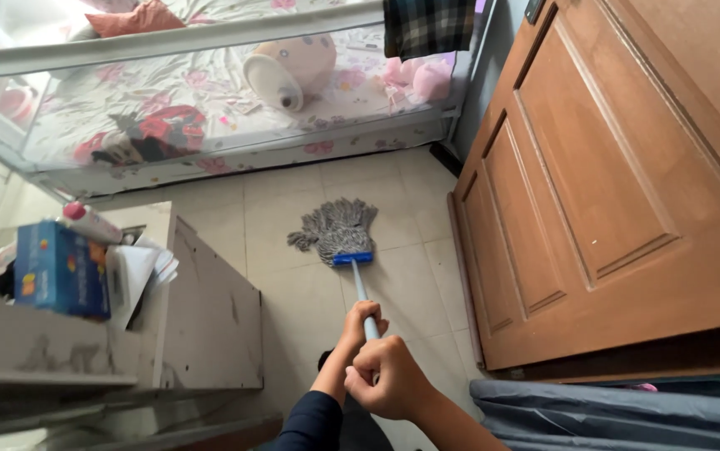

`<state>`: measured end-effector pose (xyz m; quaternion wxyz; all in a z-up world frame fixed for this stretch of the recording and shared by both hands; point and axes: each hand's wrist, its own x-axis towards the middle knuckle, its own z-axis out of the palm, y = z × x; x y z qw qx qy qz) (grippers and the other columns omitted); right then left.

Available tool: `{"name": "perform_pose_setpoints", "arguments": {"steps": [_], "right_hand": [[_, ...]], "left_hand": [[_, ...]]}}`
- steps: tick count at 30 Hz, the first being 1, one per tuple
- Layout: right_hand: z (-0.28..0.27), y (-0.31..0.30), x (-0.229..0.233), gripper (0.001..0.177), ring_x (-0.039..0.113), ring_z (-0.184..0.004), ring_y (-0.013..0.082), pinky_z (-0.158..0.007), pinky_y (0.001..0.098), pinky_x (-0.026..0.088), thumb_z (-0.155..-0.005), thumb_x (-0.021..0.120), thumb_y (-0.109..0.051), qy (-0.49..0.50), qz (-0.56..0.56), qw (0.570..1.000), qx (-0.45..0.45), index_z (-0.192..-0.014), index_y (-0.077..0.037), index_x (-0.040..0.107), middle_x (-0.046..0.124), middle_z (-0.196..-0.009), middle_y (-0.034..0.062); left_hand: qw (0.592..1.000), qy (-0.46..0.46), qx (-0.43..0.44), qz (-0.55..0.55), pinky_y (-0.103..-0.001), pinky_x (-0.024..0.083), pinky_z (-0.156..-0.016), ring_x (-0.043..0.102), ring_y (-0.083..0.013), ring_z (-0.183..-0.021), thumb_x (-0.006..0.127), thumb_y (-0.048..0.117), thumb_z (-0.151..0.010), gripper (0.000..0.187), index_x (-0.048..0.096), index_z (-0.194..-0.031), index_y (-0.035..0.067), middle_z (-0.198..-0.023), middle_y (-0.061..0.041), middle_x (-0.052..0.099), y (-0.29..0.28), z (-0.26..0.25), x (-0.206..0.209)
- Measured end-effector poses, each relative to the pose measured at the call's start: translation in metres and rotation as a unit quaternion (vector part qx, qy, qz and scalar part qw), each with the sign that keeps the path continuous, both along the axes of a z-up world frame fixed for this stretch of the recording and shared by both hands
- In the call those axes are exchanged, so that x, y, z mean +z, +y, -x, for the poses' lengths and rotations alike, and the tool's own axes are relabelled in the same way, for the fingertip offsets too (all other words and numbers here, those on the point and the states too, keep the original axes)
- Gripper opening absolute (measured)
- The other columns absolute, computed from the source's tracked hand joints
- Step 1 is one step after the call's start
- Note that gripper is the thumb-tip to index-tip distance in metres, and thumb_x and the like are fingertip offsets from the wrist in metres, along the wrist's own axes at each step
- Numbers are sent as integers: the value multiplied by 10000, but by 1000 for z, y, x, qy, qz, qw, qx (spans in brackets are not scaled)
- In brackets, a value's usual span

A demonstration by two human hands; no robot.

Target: Mopping the tiled floor in a bedroom area around the furniture.

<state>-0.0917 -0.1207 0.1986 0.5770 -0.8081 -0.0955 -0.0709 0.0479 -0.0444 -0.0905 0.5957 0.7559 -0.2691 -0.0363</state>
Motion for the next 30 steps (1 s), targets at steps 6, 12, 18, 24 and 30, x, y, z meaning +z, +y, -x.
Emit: {"name": "perform_pose_setpoints", "arguments": {"steps": [6, 12, 18, 24, 30], "right_hand": [[50, -13, 24, 350, 317, -385, 112, -402, 260, 338, -719, 706, -22, 31, 2, 999, -31, -439, -66, 500, 483, -394, -19], [71, -18, 15, 327, 357, -417, 141, -430, 277, 352, -705, 717, 8, -6, -13, 1000, -3, -473, -56, 495, 517, -466, 20], [47, -19, 6, 302, 334, -471, 203, -511, 307, 355, -685, 642, 9, -156, -65, 985, 18, -522, -99, 411, 420, -479, 25], [5, -29, -4, 253, 366, -464, 213, -510, 306, 361, -682, 639, 11, -165, -100, 980, 56, -547, -89, 450, 476, -494, 35], [-57, -39, -6, 258, 343, -458, 204, -499, 303, 342, -656, 624, 8, -143, -91, 985, 36, -530, -89, 421, 442, -482, 28]], "left_hand": [[980, 195, -20, 37, -262, 559, -691, 552, -132, -727, 622, -168, -690, 202, 543, -630, 8, -878, -46, 532, -17, 55, 3], [996, 63, -52, 20, -278, 452, -696, 458, -158, -712, 708, -62, -652, 240, 517, -681, 80, -746, -4, 500, -8, 89, 28], [997, 51, -47, -17, -287, 468, -656, 466, -169, -662, 696, -54, -632, 234, 500, -656, 73, -745, -16, 513, -10, 70, 49], [997, 50, -39, -35, -298, 480, -659, 473, -192, -656, 688, -13, -604, 219, 495, -645, 82, -735, -16, 506, -22, 32, 46], [999, 33, -38, -13, -278, 467, -669, 456, -177, -690, 674, -14, -579, 231, 473, -630, 89, -651, 17, 510, -42, -33, 39]]}}
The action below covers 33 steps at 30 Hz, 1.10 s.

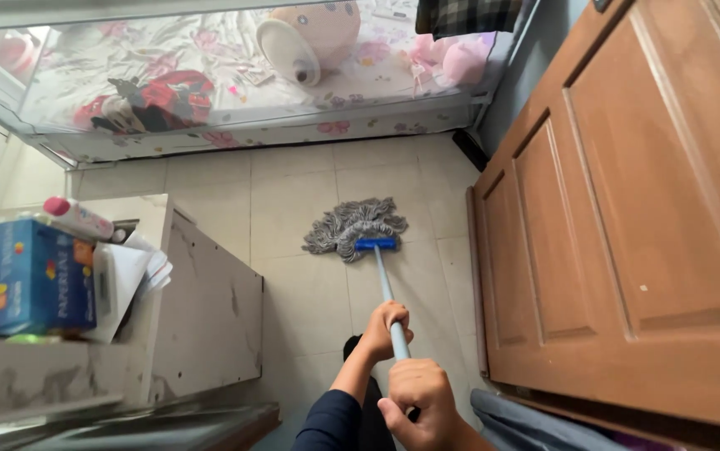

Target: Mopping the tiled floor in a bedroom area around the furniture.

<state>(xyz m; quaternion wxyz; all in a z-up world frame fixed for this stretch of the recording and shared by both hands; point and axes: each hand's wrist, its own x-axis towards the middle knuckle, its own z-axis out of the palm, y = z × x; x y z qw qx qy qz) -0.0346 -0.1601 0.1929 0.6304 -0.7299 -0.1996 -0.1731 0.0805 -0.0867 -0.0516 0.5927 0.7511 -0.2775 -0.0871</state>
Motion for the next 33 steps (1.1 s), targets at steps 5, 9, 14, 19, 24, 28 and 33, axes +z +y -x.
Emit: {"name": "perform_pose_setpoints", "arguments": {"steps": [5, 9, 14, 19, 24, 28, 33], "right_hand": [[-73, -18, 6, 250, 342, -449, 207, -510, 302, 368, -657, 596, 23, 1, -4, 1000, 22, -526, -97, 420, 460, -478, 31], [-141, -35, 19, 231, 392, -461, 224, -530, 300, 435, -659, 579, 18, -6, -9, 1000, 10, -528, -89, 422, 464, -481, 35], [-203, -60, 29, 180, 454, -498, 202, -580, 291, 492, -683, 550, 15, 9, -21, 1000, -16, -530, -57, 489, 529, -519, 47], [-221, -70, 35, 201, 420, -477, 150, -552, 261, 428, -715, 534, 0, 8, -69, 997, -44, -525, -63, 511, 536, -512, 26], [-197, -69, 32, 236, 388, -491, 159, -524, 258, 373, -716, 522, 25, 35, -40, 998, -40, -517, -76, 446, 470, -504, 30], [-155, -55, 17, 245, 355, -507, 175, -529, 264, 349, -691, 534, 77, 69, -28, 996, -50, -522, -52, 411, 442, -511, 37], [-97, -35, -13, 306, 350, -490, 159, -485, 265, 341, -695, 588, 87, 88, 20, 992, -87, -506, -61, 398, 428, -483, 14]], "left_hand": [[1000, -17, 4, -10, -293, 473, -683, 470, -188, -707, 684, 10, -582, 231, 474, -610, 102, -638, 19, 522, -21, -69, 0], [999, -30, 13, -2, -320, 485, -690, 492, -208, -692, 735, 50, -582, 238, 505, -623, 95, -689, -8, 533, -44, -137, -6], [999, -43, -8, -27, -324, 479, -659, 500, -192, -676, 796, 103, -602, 252, 545, -591, 101, -645, -5, 560, -69, -203, 18], [999, -9, -7, -40, -318, 449, -624, 460, -195, -646, 734, 73, -625, 197, 540, -592, 86, -648, -21, 509, -84, -218, 36], [998, -32, -21, -42, -325, 478, -650, 501, -200, -671, 805, 99, -583, 263, 542, -589, 99, -628, 2, 571, -81, -200, 22], [997, -49, -31, -56, -322, 486, -688, 492, -196, -708, 804, 106, -581, 289, 516, -592, 111, -630, 15, 571, -67, -168, 6], [995, -72, -37, -51, -329, 521, -754, 556, -225, -751, 721, 68, -575, 216, 511, -602, 111, -663, -1, 589, -47, -123, -16]]}}
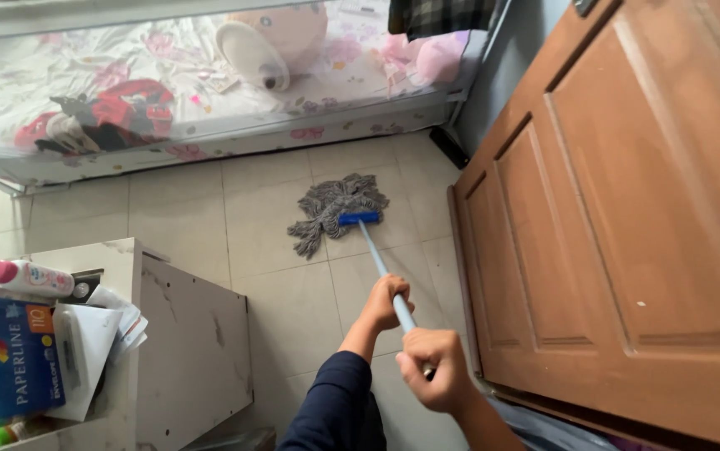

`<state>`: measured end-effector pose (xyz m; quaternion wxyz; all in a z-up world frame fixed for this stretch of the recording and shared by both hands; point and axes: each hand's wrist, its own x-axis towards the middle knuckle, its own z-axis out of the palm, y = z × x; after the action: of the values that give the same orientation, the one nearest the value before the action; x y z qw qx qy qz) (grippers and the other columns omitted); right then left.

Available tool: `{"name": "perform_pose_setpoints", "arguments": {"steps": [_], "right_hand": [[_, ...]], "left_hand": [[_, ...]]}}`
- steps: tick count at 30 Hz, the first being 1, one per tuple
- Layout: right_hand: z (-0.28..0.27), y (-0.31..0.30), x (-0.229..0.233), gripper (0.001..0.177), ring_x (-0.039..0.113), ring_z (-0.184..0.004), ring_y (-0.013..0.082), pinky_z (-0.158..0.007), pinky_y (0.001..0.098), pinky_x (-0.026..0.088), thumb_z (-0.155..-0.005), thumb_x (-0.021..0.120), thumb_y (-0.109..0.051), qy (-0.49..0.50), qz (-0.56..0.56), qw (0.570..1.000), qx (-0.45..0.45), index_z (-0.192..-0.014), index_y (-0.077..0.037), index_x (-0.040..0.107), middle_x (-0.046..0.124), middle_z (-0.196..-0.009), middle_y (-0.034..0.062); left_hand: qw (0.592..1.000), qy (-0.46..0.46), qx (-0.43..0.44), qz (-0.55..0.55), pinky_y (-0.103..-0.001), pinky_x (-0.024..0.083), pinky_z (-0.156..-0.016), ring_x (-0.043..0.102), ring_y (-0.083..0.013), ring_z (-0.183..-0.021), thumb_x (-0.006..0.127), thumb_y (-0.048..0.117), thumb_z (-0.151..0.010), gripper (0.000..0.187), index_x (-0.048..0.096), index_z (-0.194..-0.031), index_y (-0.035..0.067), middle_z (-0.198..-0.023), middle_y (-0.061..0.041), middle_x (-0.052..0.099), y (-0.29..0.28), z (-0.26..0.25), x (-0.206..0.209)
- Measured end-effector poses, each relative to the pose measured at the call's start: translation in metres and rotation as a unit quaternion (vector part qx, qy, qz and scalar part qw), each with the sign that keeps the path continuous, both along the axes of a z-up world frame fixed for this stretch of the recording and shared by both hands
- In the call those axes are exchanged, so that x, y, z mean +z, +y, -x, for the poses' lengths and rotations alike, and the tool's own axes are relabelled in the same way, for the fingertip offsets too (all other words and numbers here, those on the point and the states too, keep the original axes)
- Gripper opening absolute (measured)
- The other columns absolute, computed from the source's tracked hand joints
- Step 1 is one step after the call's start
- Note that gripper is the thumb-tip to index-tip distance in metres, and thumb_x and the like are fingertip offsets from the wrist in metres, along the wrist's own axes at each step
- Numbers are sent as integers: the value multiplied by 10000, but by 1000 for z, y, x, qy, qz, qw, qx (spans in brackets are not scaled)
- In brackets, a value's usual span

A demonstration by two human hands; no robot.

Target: Mopping the tiled floor in a bedroom area around the furniture.

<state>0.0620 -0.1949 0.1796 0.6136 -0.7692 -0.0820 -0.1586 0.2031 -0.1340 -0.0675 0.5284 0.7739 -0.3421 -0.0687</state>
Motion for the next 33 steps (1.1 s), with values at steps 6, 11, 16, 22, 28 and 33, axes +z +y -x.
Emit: {"name": "perform_pose_setpoints", "arguments": {"steps": [6, 11, 16, 22, 28, 33], "right_hand": [[70, 7, -2, 337, 315, -490, 142, -471, 269, 309, -710, 613, 71, 28, -13, 999, -24, -516, -64, 373, 445, -505, 9], [129, 12, 11, 344, 306, -456, 133, -440, 279, 300, -734, 640, 43, 47, 8, 999, -23, -510, -60, 400, 470, -496, 11], [184, 15, 22, 354, 314, -447, 126, -439, 280, 283, -739, 662, 61, 72, -6, 997, 16, -504, -65, 430, 472, -494, 9], [232, 21, -16, 294, 453, -473, 133, -481, 271, 403, -713, 771, 16, 150, 66, 986, 39, -506, -28, 567, 578, -514, 34], [295, 42, -282, 384, 607, -530, 165, -495, 277, 564, -646, 847, -278, -36, 363, 862, -353, -991, -123, 781, 789, -884, 60], [301, 48, -389, 401, 431, -514, 311, -574, 500, 474, -844, 672, -260, 186, 574, 672, -429, -1173, -489, 657, 568, -664, 110]], "left_hand": [[998, 12, -22, -65, -313, 508, -741, 534, -205, -748, 755, 57, -566, 278, 486, -580, 125, -659, 30, 577, 12, 61, -2], [999, 10, -10, -44, -311, 507, -729, 523, -198, -738, 770, 68, -594, 267, 509, -590, 129, -661, 25, 575, 26, 124, 8], [997, 25, -3, -69, -310, 512, -750, 532, -193, -761, 768, 52, -593, 257, 523, -577, 127, -674, 22, 571, 45, 188, 36], [994, 23, -18, -101, -314, 515, -776, 556, -197, -752, 788, 58, -607, 296, 502, -584, 128, -647, 18, 591, 70, 237, 45], [991, -1, -36, -132, -313, 513, -939, 588, -181, -753, 767, 48, -617, 255, 538, -577, 153, -648, 36, 623, 76, 273, 44], [989, -34, -35, -138, -281, 477, -929, 556, -170, -744, 757, 61, -612, 232, 544, -595, 153, -639, 36, 610, 67, 274, 44]]}}
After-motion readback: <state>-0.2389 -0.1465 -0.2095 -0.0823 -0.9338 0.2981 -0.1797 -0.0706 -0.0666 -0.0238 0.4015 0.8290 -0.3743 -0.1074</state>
